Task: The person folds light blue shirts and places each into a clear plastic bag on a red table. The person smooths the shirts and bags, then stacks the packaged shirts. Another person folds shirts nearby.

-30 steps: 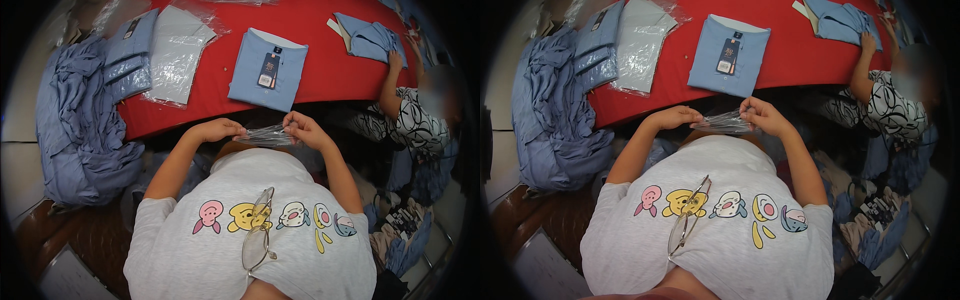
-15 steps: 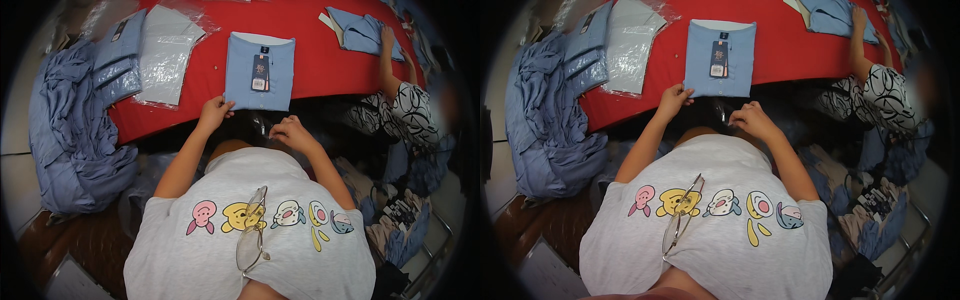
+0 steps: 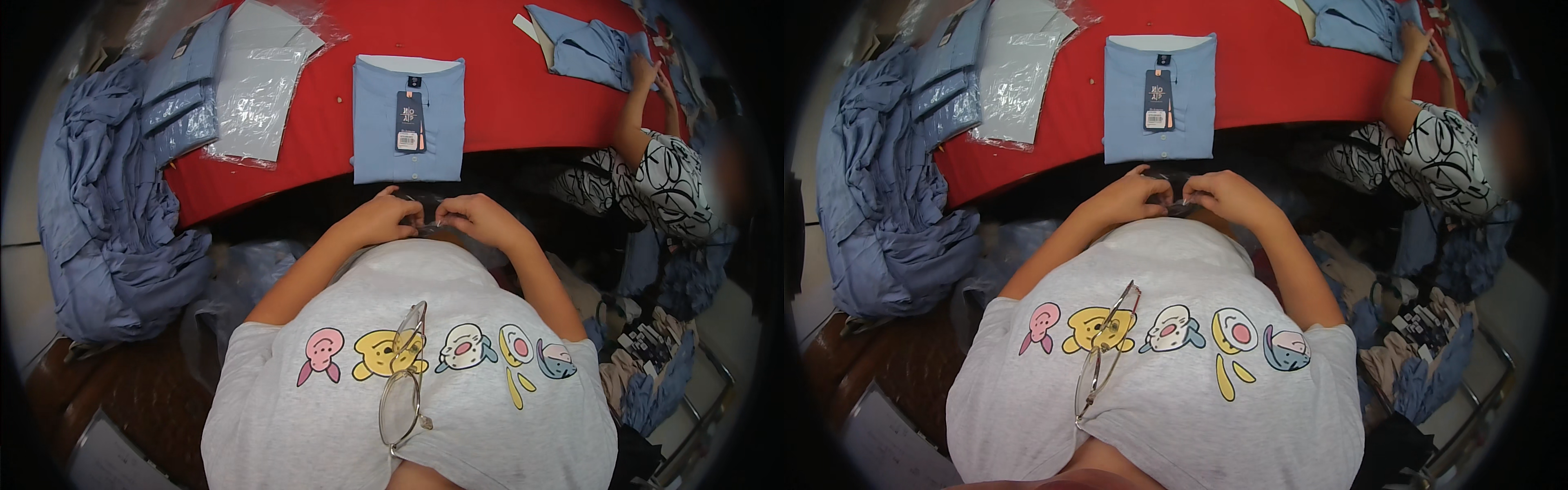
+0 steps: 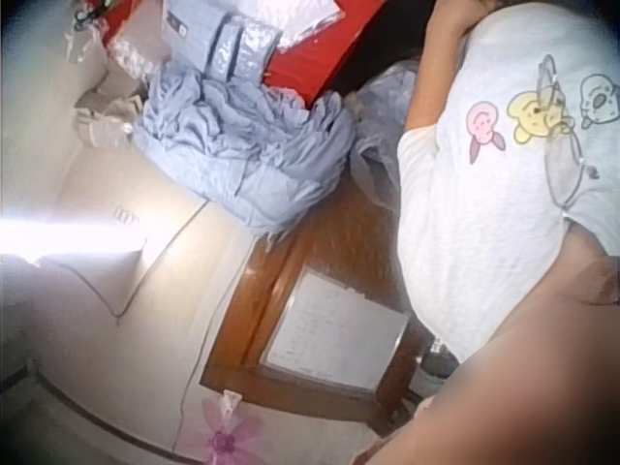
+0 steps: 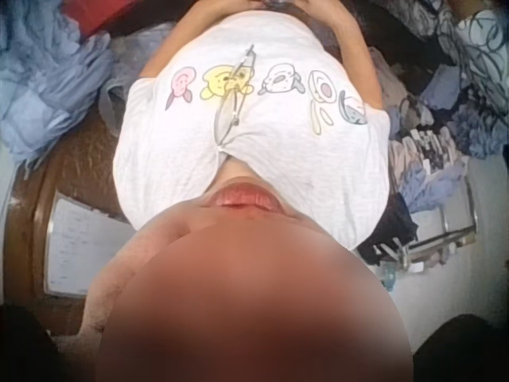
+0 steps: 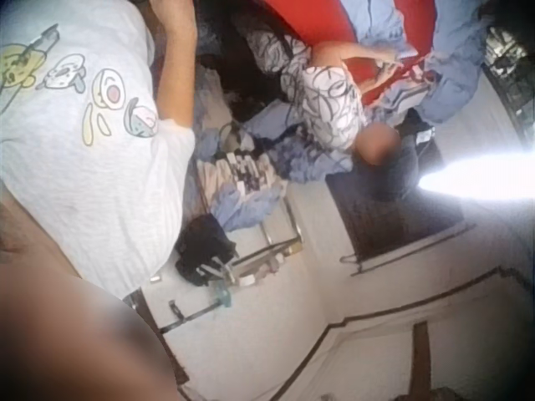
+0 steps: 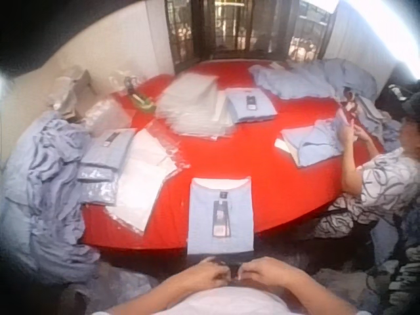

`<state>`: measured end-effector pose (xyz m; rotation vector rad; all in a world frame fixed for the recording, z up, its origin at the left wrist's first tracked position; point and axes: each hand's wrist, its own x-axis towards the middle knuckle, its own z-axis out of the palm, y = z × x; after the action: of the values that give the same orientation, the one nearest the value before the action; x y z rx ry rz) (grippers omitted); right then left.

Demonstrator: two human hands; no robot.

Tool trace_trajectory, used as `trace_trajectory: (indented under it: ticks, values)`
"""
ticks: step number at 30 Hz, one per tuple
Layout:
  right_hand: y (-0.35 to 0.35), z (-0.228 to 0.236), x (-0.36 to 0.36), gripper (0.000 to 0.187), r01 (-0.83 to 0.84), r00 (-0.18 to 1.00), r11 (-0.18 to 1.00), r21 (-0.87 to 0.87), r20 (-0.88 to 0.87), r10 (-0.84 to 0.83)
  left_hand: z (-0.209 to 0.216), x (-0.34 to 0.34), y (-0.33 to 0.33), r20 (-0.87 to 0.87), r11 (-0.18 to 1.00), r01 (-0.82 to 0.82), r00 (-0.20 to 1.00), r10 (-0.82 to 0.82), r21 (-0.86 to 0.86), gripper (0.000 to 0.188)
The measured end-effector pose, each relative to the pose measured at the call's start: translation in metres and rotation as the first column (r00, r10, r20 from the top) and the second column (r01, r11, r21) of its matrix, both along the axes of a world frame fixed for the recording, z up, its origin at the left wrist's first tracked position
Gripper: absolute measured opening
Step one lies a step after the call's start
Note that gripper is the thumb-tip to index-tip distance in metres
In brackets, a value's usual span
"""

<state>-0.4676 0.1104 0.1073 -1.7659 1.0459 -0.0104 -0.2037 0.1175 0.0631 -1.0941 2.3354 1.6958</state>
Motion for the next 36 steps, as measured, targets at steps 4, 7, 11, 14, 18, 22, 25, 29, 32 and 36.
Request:
trace_trajectory:
  ticks: [4,7,11,14,18,22,25,29,32,36]
  values:
    - [-0.006,-0.022,-0.037,0.012,0.15,0.988,0.981,0.122,0.005,-0.152,-0.015,0.003,0.011,0.25,1.0,-0.023,0.968,0.023,-0.006,0.026]
    - [-0.012,-0.049,-0.052,0.011,0.201,0.98,0.964,0.173,-0.048,-0.195,-0.047,0.005,0.02,0.191,0.984,-0.161,0.966,0.171,-0.071,0.03]
    - [-0.037,-0.086,-0.063,0.008,0.237,0.968,0.96,0.15,0.048,-0.247,-0.071,0.0,0.028,-0.025,0.882,-0.388,0.918,0.397,-0.267,0.028]
    - [-0.061,-0.078,-0.061,0.007,0.31,0.93,0.94,0.14,0.162,-0.331,-0.046,-0.003,0.017,0.033,0.831,-0.547,0.833,0.553,-0.102,0.028]
    - [-0.093,-0.05,-0.04,0.009,0.197,0.975,0.98,0.017,0.099,-0.197,-0.05,0.013,0.028,-0.077,0.701,-0.712,0.702,0.708,-0.036,0.026]
    - [-0.102,-0.052,-0.022,0.013,0.06,0.995,0.969,-0.239,-0.067,-0.078,-0.069,0.029,0.039,-0.244,0.539,-0.841,0.534,0.81,-0.05,0.021]
    - [-0.093,-0.048,-0.012,0.013,0.049,0.979,0.945,-0.324,-0.173,-0.111,-0.081,0.038,0.043,-0.245,0.462,-0.884,0.435,0.866,0.065,0.017]
    - [-0.085,-0.04,0.0,0.011,0.104,0.961,0.938,-0.332,-0.211,-0.181,-0.067,0.05,0.037,-0.221,0.418,-0.877,0.468,0.856,-0.238,0.015]
    - [-0.08,-0.044,0.003,0.011,0.14,0.965,0.932,-0.334,-0.165,-0.204,-0.064,0.058,0.031,-0.219,0.38,-0.859,0.466,0.857,-0.342,0.012]
    - [-0.081,-0.048,0.005,0.011,0.145,0.965,0.922,-0.36,-0.154,-0.212,-0.052,0.068,0.021,-0.267,0.409,-0.83,0.522,0.81,-0.38,0.01]
